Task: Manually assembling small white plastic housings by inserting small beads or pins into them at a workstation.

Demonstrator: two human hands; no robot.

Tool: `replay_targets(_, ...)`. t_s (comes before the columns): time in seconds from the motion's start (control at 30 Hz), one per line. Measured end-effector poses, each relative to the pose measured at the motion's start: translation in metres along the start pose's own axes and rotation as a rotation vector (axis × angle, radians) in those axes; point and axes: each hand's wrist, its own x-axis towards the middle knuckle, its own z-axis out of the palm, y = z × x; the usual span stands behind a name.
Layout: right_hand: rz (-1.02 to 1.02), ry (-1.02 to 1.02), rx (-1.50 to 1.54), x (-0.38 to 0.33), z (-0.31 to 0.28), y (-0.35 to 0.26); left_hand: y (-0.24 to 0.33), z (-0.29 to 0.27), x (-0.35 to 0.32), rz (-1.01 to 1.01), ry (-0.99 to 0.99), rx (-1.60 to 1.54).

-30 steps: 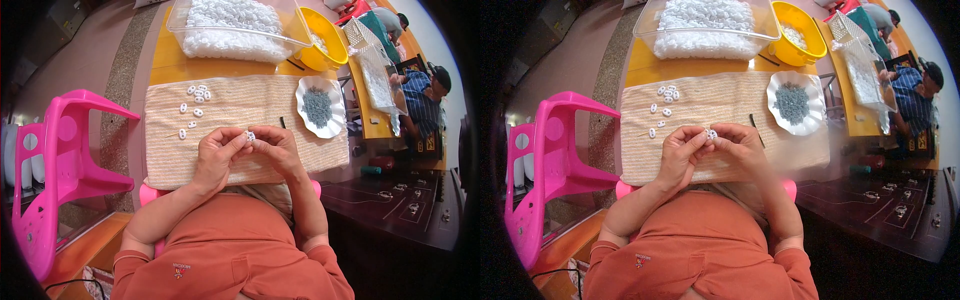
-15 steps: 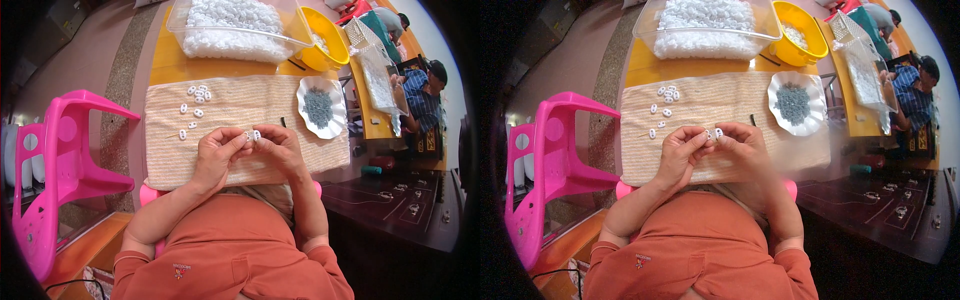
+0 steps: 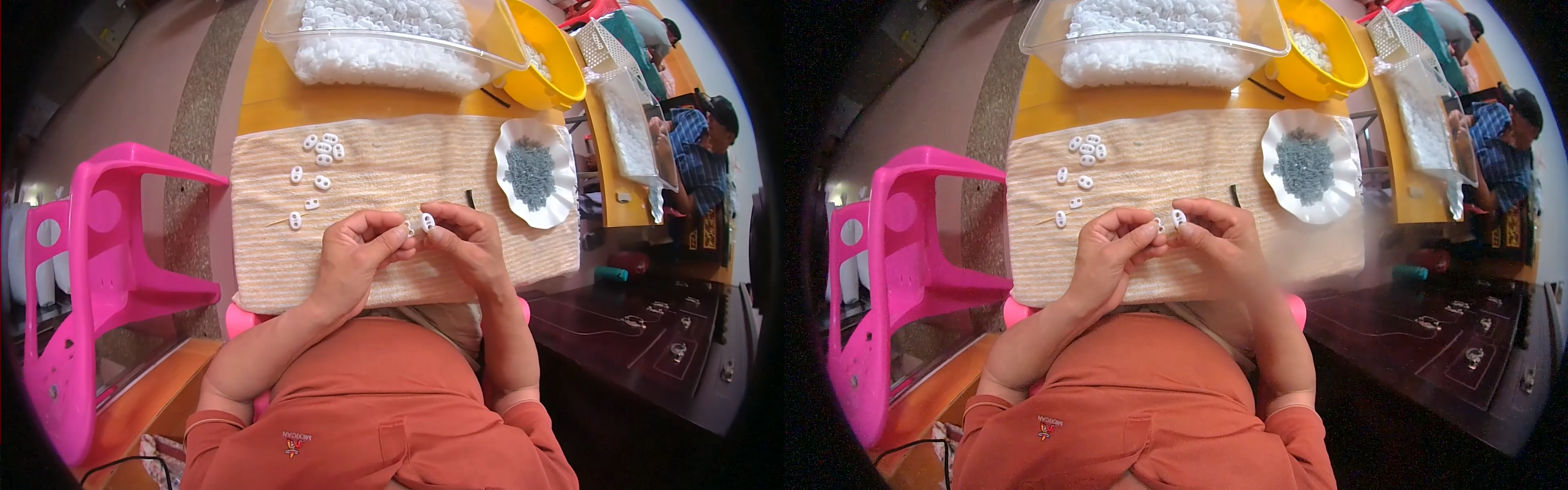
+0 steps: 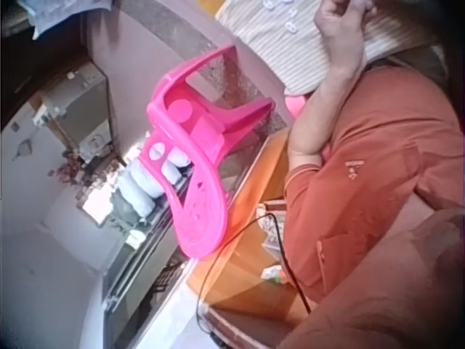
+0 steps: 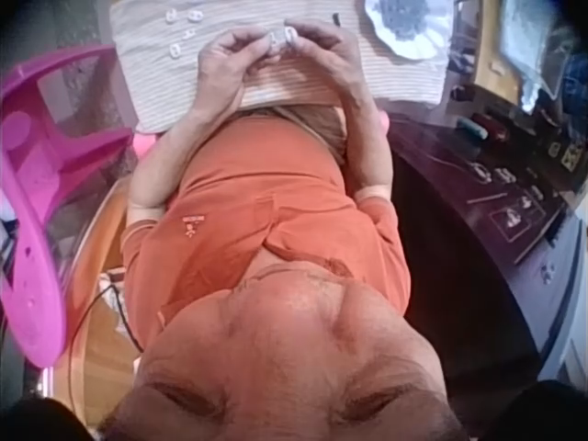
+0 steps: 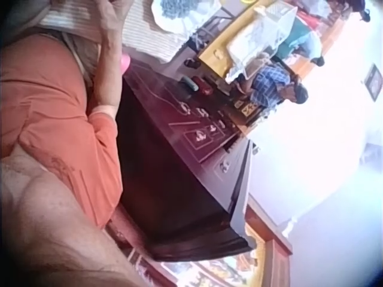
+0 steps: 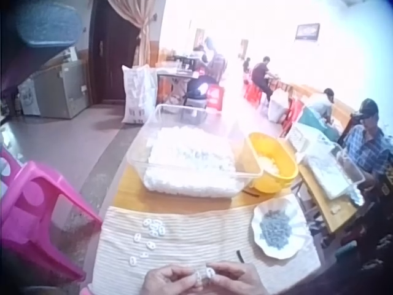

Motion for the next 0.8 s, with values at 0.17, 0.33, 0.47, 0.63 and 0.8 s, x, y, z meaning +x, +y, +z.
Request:
replay_targets(0.17,-0.015,-0.012,-0.050,0.0014,-0.0006,0.0008,-0.0011,-0.0008,0.0008,-0.012,-0.007,0.027)
replay_targets(0.33,0.004,-0.008,-0.056,0.0020,-0.0024,0.0029,-0.0004,-0.0003,0.0010,-0.023,-0.006,0.035)
replay_targets(0.47,0.000,0.014,-0.092,0.0016,-0.0006,0.0017,0.0005,-0.0004,0.0006,-0.037,-0.009,0.039)
replay_targets(0.63,0.011,0.016,-0.059,0.0005,0.0015,-0.0017,0.0000,-0.0012,0.0011,-0.054,-0.009,0.051)
replay_targets(0.8,0.007,0.009,-0.070,0.0012,0.0003,0.0000,-0.0005,-0.0019,0.0010,-0.062,-0.008,0.044)
